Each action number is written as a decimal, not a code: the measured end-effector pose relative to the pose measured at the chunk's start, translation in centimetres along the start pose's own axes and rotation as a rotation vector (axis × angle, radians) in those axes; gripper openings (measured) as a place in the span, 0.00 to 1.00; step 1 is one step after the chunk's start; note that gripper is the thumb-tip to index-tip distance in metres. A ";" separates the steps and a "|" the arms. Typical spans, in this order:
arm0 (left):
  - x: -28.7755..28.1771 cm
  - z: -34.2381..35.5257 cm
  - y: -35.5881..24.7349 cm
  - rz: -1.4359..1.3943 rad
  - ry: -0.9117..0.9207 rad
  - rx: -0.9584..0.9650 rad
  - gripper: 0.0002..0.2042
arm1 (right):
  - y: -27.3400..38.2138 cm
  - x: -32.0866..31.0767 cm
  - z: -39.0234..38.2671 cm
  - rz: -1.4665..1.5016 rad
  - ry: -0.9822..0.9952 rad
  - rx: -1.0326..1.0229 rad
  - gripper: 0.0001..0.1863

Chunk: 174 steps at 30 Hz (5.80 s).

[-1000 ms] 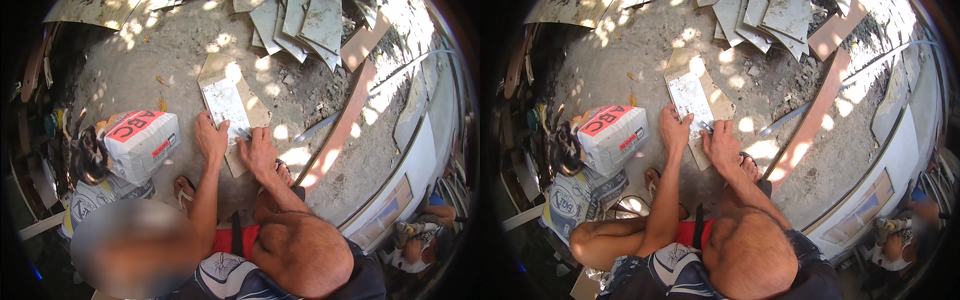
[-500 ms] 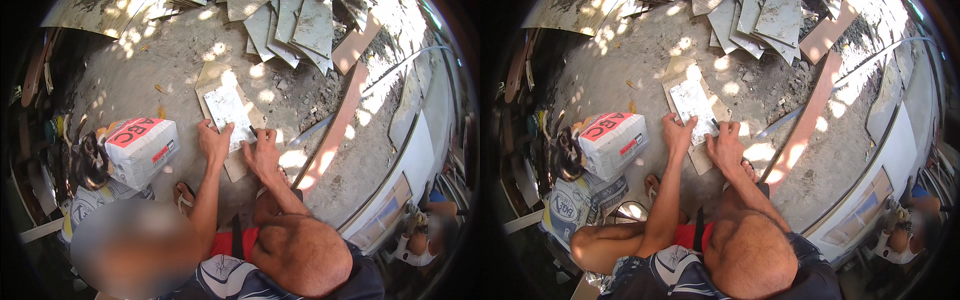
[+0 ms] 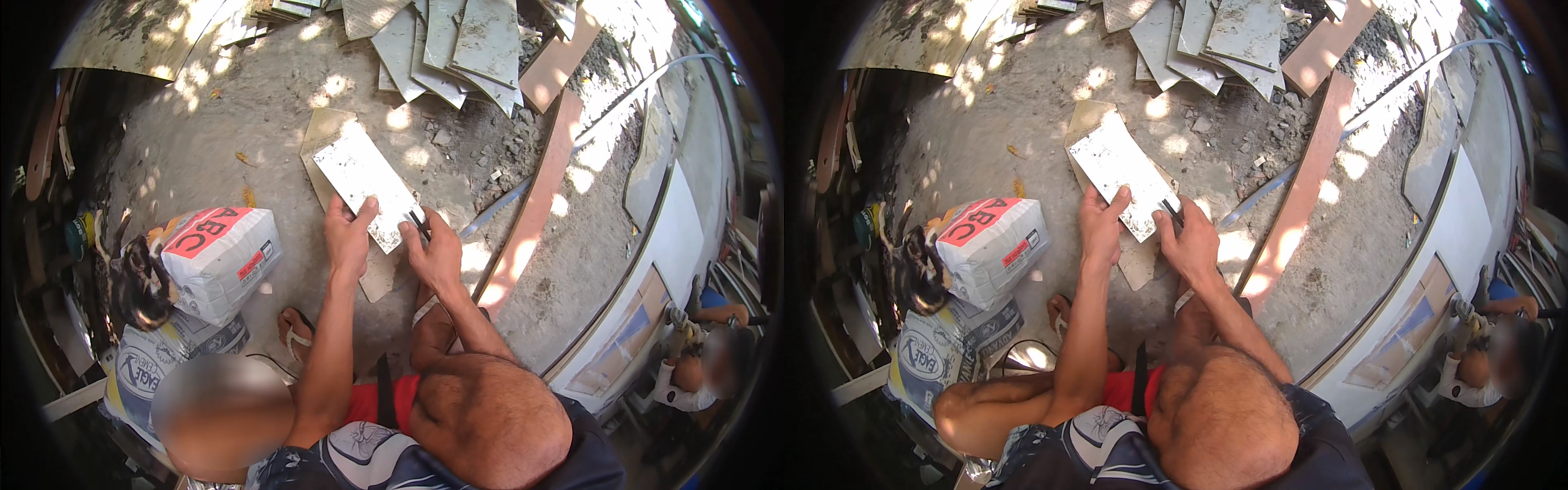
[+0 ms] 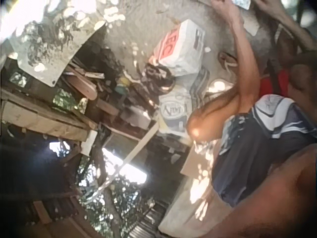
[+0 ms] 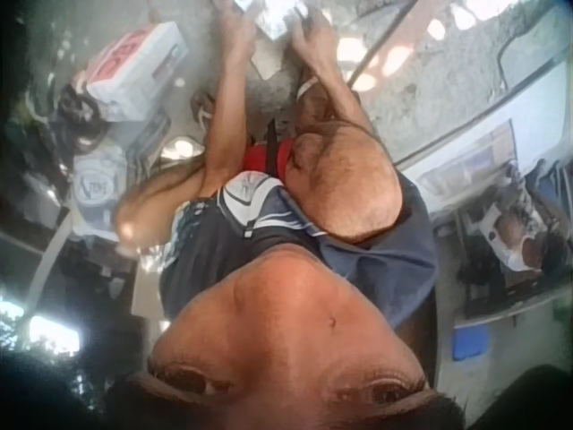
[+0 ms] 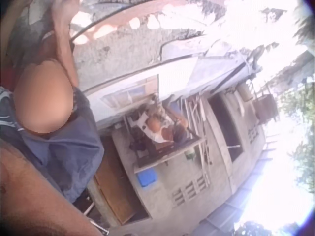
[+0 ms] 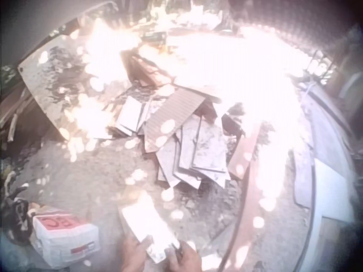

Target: The person selects a rectangular tile from a pile, marks it with a pencil, and then uses an angle grinder to cut along the marked line. The person handles the tile and tool with both hands while working on the ground.

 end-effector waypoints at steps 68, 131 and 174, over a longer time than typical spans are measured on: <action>2.3 -2.9 -0.6 0.043 0.096 0.556 0.19 | 1.7 -3.2 4.6 0.549 -0.012 0.113 0.14; 0.9 -2.5 -4.4 -0.509 0.493 0.282 0.27 | 7.6 -8.8 2.6 0.661 -0.041 -0.140 0.04; -1.2 -2.5 -5.5 -0.467 0.704 0.191 0.33 | -4.1 -4.3 4.0 -0.029 -0.059 -0.037 0.13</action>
Point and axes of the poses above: each hand's wrist, its own z-axis towards the middle knuckle, its own x-axis out of the palm, y = z × x, the point moved 1 cm from there along z, towards the middle knuckle, and after that the axes turned 7 degrees about -x, right-handed, at the moved point
